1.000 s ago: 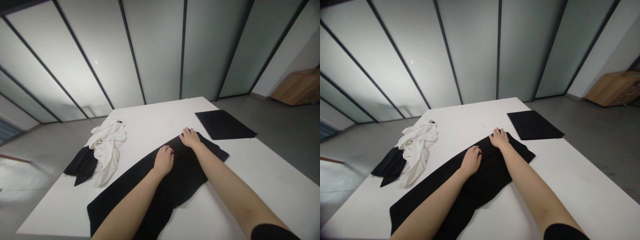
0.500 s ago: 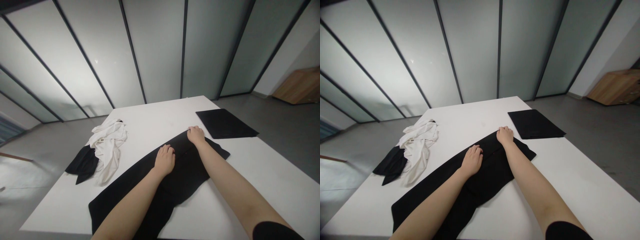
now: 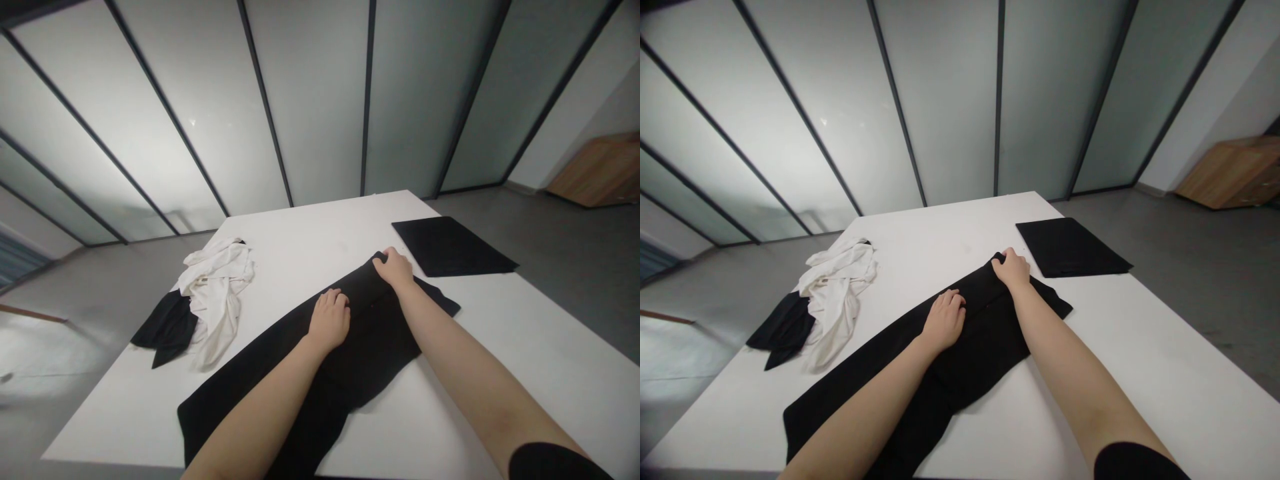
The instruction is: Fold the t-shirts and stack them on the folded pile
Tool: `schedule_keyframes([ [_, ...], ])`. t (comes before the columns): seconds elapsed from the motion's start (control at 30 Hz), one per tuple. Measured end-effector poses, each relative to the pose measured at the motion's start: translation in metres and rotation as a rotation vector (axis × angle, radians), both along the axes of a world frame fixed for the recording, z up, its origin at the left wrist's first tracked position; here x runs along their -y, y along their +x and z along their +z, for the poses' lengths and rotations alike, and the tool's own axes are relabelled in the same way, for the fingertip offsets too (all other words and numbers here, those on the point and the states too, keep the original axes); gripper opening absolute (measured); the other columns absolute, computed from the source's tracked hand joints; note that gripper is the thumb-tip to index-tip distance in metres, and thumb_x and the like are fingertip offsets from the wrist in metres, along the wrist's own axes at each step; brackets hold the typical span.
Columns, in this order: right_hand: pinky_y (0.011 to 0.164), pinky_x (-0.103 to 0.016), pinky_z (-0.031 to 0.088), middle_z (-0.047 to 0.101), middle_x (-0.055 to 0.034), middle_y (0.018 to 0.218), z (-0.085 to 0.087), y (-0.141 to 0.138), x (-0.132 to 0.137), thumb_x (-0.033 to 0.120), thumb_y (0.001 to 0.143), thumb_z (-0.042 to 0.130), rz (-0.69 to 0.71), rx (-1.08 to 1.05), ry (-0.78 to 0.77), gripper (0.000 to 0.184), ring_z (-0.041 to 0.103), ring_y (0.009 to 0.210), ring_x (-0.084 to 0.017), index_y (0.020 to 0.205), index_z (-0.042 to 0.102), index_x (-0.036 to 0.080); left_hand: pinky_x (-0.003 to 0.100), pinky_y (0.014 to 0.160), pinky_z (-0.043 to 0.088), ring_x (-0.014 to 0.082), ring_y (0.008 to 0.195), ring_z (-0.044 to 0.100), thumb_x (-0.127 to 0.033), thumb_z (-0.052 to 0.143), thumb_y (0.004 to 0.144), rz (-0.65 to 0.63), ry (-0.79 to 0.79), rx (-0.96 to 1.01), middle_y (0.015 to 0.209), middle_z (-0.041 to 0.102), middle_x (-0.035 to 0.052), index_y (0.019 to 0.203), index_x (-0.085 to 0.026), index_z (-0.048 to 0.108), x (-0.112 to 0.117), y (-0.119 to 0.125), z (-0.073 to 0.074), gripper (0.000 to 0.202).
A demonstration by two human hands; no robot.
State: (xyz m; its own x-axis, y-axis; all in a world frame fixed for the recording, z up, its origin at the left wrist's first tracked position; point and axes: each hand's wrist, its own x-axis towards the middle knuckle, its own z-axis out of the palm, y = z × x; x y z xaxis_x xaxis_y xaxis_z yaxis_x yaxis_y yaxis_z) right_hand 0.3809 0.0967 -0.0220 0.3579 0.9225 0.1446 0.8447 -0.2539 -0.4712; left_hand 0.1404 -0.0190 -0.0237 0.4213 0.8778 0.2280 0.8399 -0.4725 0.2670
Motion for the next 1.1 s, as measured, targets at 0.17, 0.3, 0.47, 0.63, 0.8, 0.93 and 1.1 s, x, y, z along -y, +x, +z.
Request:
schedule_keyframes([
  [0.17, 0.092, -0.04, 0.046, 0.074, -0.0151, 0.119, -0.002, 0.002, -0.001, 0.037, 0.101, 0.052, -0.031, -0.052, 0.067, 0.038, 0.066, 0.108, -0.033, 0.135, 0.058, 0.02, 0.046, 0.12, 0.043, 0.0283, 0.14, 0.053, -0.022, 0.051, 0.104, -0.005, -0.002, 0.006, 0.145, 0.062, 0.0124, 0.118, -0.021, 0.063, -0.001, 0.0, -0.001, 0.018],
  [0.3, 0.095, -0.042, 0.045, 0.072, -0.0148, 0.13, -0.007, 0.005, -0.002, 0.022, 0.099, 0.048, -0.027, -0.038, 0.101, 0.039, 0.064, 0.113, -0.033, 0.135, 0.063, 0.02, 0.046, 0.12, 0.043, 0.0278, 0.14, 0.054, -0.023, 0.051, 0.104, -0.011, 0.004, 0.018, 0.144, 0.062, 0.0129, 0.118, -0.021, 0.063, -0.001, -0.001, -0.002, 0.018],
  [0.47, 0.105, -0.048, 0.042, 0.066, -0.0158, 0.142, -0.002, -0.001, 0.003, 0.018, 0.098, 0.046, 0.048, 0.05, 0.193, 0.043, 0.054, 0.128, -0.036, 0.131, 0.072, 0.02, 0.046, 0.121, 0.042, 0.0288, 0.14, 0.054, -0.022, 0.051, 0.104, -0.012, 0.014, 0.021, 0.144, 0.063, 0.0127, 0.118, -0.021, 0.063, -0.001, -0.001, -0.004, 0.019],
  [0.63, 0.12, -0.052, 0.031, 0.059, -0.0113, 0.155, 0.006, -0.029, 0.014, 0.028, 0.103, 0.044, 0.246, 0.219, 0.18, 0.044, 0.036, 0.149, -0.038, 0.133, 0.075, 0.021, 0.047, 0.12, 0.044, 0.0285, 0.139, 0.054, -0.021, 0.052, 0.103, -0.016, 0.03, 0.022, 0.144, 0.063, 0.0125, 0.116, -0.021, 0.063, -0.002, -0.001, -0.007, 0.017],
  [0.8, 0.127, -0.057, 0.021, 0.03, -0.0186, 0.175, 0.0, -0.046, 0.019, 0.054, 0.107, 0.032, 0.207, 0.25, -0.252, 0.076, 0.02, 0.16, -0.045, 0.166, 0.038, 0.007, 0.046, 0.12, 0.043, 0.0283, 0.14, 0.054, -0.022, 0.052, 0.103, -0.014, 0.036, 0.017, 0.145, 0.062, 0.0129, 0.117, -0.021, 0.063, -0.002, -0.001, -0.007, 0.017],
  [0.93, 0.13, -0.056, 0.015, 0.014, -0.0155, 0.18, -0.004, -0.043, 0.015, 0.058, 0.107, 0.02, 0.216, 0.228, -0.344, 0.083, 0.012, 0.163, -0.043, 0.171, 0.023, 0.006, 0.049, 0.122, 0.042, 0.0297, 0.142, 0.054, -0.025, 0.05, 0.105, -0.024, 0.055, -0.009, 0.146, 0.062, 0.0133, 0.119, -0.022, 0.062, 0.001, -0.001, -0.008, 0.019],
  [1.1, 0.13, -0.06, 0.014, 0.015, -0.0156, 0.18, -0.005, -0.038, 0.013, 0.058, 0.106, 0.02, 0.225, 0.22, -0.327, 0.082, 0.012, 0.164, -0.044, 0.171, 0.025, 0.008, 0.058, 0.125, 0.038, 0.0343, 0.152, 0.046, -0.038, 0.052, 0.106, -0.024, 0.032, -0.039, 0.156, 0.056, 0.0153, 0.128, -0.022, 0.058, 0.006, 0.001, -0.009, 0.028],
])
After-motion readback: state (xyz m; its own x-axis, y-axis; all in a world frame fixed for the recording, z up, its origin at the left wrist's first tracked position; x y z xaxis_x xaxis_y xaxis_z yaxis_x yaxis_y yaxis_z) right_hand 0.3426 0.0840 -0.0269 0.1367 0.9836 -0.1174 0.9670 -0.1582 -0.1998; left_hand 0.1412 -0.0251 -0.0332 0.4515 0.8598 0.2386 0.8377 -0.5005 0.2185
